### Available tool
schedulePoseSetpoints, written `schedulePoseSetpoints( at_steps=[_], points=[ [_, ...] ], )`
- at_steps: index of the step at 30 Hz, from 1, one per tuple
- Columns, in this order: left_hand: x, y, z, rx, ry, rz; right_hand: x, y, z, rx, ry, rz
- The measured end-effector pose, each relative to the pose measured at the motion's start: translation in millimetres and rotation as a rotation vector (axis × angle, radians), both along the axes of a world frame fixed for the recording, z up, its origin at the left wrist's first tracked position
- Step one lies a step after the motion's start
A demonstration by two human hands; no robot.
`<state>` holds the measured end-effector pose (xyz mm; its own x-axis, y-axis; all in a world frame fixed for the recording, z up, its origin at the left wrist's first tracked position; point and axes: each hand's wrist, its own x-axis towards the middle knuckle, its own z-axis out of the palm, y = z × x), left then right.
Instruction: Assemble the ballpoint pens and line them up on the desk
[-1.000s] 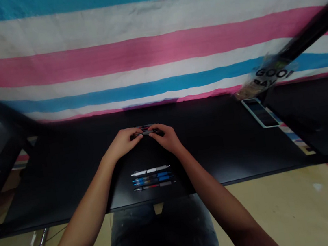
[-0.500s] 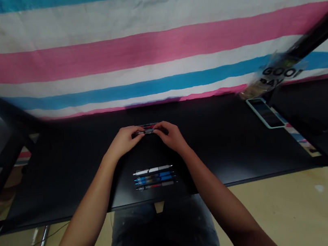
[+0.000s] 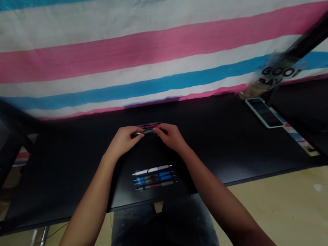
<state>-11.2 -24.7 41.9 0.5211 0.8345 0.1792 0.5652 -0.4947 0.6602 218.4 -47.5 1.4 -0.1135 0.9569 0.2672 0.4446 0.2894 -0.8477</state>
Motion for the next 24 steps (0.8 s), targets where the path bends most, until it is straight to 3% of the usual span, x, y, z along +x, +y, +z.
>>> schedulePoseSetpoints(
  at_steps=[5, 19, 24],
  points=[
    [-0.8, 0.5, 0.1, -0.001, 0.002, 0.013, -1.1, -0.5, 0.0, 0.001, 0.085, 0.017],
    [2.4, -1.7, -4.9, 0.002, -0.071, 0.003, -0.2, -2.5, 4.1, -0.006, -0.003, 0.038],
    [-1.5, 0.8, -2.0, -0.126, -0.301, 0.104, 1.2, -2.0, 6.7, 0.031, -0.037, 0.011]
  ],
)
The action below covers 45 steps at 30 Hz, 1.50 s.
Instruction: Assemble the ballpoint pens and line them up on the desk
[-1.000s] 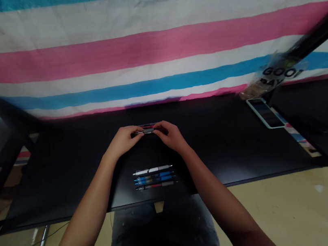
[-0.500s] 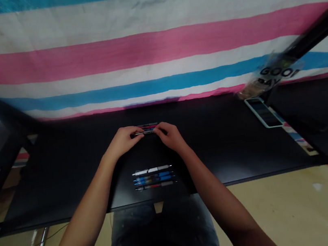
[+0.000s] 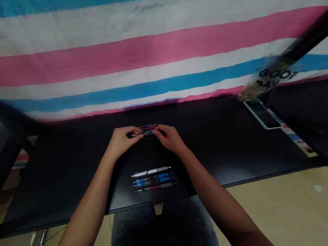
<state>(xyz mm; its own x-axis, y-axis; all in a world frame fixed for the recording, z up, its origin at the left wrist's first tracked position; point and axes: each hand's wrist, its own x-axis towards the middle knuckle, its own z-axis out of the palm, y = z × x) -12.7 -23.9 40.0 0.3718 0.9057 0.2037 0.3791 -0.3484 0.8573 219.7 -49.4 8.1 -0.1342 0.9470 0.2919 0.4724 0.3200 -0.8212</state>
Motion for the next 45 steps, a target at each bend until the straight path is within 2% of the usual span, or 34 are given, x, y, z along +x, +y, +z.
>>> schedulePoseSetpoints(
  at_steps=[4, 6, 9, 13, 16, 22, 28, 31, 38, 45],
  points=[
    [-2, 5, 5.3, -0.211, -0.548, 0.15, -1, 0, -0.1, -0.013, 0.049, -0.056],
    [3, 4, 6.6, -0.341, -0.8, 0.156, -5, -1, -1.2, -0.015, 0.069, -0.049],
    [14, 0, 7.8, -0.553, -0.985, 0.108, -13, -2, -3.7, -0.005, 0.095, -0.02],
    [24, -6, 10.4, -0.722, -1.055, 0.016, -23, -4, -6.3, 0.041, 0.092, -0.013],
    [23, -6, 11.3, -0.739, -1.086, 0.047, -27, -6, -7.0, 0.063, 0.1, -0.019],
    [14, -4, 4.4, -0.699, -1.183, 0.065, -31, -6, -10.8, 0.079, 0.161, 0.008],
    [16, -6, 1.9, -0.675, -1.209, 0.042, -37, -5, -15.6, 0.079, 0.166, 0.034],
    [18, -7, 2.7, -0.637, -1.195, 0.045, -39, -4, -14.8, 0.09, 0.162, 0.026],
    [17, -6, 5.0, -0.626, -1.076, 0.166, -37, -4, -13.9, 0.106, 0.151, -0.009],
    [16, -6, 6.4, -0.608, -1.086, 0.162, -40, -5, -15.8, 0.12, 0.147, -0.017]
  ],
)
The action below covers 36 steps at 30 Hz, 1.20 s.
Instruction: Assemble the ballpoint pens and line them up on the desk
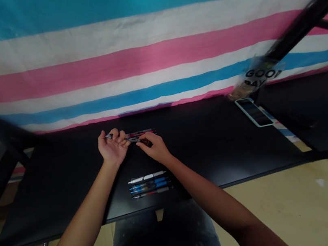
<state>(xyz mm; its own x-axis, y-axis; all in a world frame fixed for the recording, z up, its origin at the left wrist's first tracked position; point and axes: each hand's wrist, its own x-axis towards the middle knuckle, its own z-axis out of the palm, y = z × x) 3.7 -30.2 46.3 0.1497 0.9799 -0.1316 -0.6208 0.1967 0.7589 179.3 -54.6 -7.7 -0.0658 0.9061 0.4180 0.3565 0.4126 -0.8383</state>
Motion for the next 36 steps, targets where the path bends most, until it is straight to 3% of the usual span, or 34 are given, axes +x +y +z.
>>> schedulePoseSetpoints(
  at_steps=[16, 25, 36],
  points=[
    [1.3, -0.8, 1.2, -0.001, -0.088, -0.022, 1.1, -0.4, 4.1, 0.052, 0.029, -0.013],
    [1.7, -1.7, -0.1, -0.027, -0.268, -0.06, 1.1, 1.3, 4.1, 0.062, 0.03, -0.028],
    [2.0, -1.2, 2.9, -0.027, -0.221, -0.056, 0.7, 2.5, 4.8, 0.094, 0.04, -0.039]
  ],
)
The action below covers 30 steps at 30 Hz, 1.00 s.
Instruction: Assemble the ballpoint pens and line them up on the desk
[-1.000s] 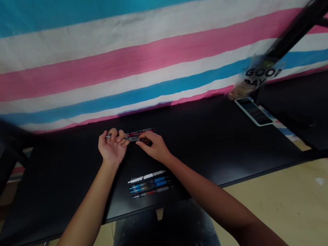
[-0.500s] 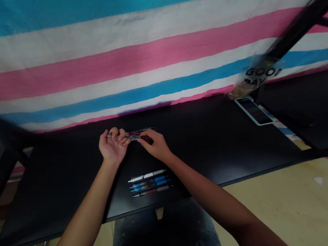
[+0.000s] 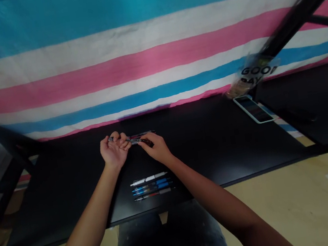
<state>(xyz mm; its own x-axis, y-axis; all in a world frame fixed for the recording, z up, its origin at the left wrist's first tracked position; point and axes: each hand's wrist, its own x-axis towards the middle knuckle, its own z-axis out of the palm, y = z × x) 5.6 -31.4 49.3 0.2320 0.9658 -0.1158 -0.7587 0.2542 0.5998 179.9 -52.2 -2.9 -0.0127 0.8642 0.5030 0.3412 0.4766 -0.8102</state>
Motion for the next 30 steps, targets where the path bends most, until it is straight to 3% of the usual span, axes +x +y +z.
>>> schedulePoseSetpoints(
  at_steps=[18, 30],
  points=[
    [-2.1, 2.5, -6.1, 0.067, 0.009, -0.006, 0.0, -0.7, 1.2, 0.011, -0.001, 0.001],
    [-1.6, 0.9, -2.8, -0.04, 0.0, 0.028, 2.9, -1.7, 1.7, -0.032, -0.011, -0.01]
  ],
)
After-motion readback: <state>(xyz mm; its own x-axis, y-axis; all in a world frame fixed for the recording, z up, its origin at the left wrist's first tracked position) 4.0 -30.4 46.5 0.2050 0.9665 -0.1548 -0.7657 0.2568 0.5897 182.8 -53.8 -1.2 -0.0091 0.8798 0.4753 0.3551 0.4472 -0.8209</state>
